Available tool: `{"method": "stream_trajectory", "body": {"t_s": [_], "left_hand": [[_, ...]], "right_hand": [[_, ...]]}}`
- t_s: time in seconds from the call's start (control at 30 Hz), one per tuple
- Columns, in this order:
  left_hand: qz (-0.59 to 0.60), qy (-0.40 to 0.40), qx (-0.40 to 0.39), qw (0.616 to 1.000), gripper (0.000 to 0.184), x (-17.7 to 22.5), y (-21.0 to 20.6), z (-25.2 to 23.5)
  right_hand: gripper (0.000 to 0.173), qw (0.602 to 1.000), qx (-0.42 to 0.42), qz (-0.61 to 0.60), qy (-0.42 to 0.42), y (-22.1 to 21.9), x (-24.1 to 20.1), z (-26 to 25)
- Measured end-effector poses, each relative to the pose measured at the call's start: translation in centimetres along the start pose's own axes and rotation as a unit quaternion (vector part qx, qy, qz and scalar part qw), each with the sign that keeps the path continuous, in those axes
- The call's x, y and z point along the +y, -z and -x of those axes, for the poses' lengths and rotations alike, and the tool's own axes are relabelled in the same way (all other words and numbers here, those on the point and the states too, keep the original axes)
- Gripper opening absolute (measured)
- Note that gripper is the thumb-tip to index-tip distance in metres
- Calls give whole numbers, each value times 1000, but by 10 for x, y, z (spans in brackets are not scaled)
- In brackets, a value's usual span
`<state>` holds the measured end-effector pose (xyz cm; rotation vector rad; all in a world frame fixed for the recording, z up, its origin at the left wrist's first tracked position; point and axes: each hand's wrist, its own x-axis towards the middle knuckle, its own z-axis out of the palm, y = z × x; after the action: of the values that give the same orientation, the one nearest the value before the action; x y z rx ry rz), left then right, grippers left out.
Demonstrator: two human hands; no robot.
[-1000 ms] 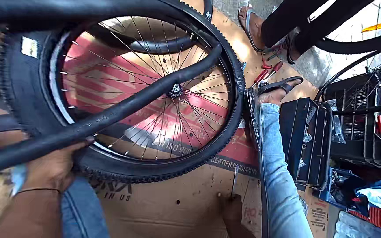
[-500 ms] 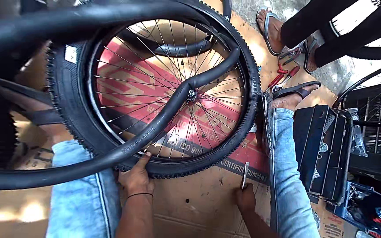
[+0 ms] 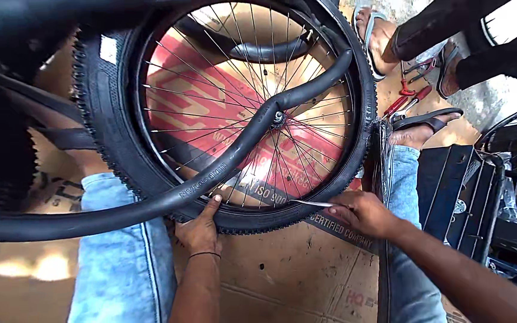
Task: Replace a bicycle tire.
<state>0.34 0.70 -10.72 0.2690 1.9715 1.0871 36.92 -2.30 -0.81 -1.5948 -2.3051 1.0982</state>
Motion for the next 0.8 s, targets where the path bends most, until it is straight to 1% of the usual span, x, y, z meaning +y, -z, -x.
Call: {"method": "stream_trajectory", "body": {"t_s": [0.07,0.1,0.17,0.2,0.3,0.4,0.53,0.6,0.67,0.8], "left_hand": [[3,26,-4,1000,85,2,1,1],[2,31,-8,999,85,3,2,0],[3,31,-7,999,83,2,3,-2],[7,31,-7,999,83,0,3,-2],[30,36,-5,999,81,0,0,0],[45,37,-6,998,82,-2,1,1],[44,32,-11,998,85,-4,2,-1],[47,28,-16,998,85,-4,1,-1],[49,28,-20,998,84,-5,2,-1],[55,29,-26,998,84,-7,5,0]], "right_hand": [[31,992,-96,57,60,24,8,-46],[29,982,-145,91,74,32,8,-71],[28,956,-240,147,84,37,3,-114],[28,944,-272,161,98,34,1,-131],[24,926,-305,175,141,12,-5,-163],[22,914,-332,183,144,-8,-18,-178],[21,905,-389,110,131,-8,-25,-199],[20,893,-427,77,120,-8,-31,-209],[18,880,-457,80,105,-14,-40,-218],[18,866,-487,102,40,-25,-61,-227]]}}
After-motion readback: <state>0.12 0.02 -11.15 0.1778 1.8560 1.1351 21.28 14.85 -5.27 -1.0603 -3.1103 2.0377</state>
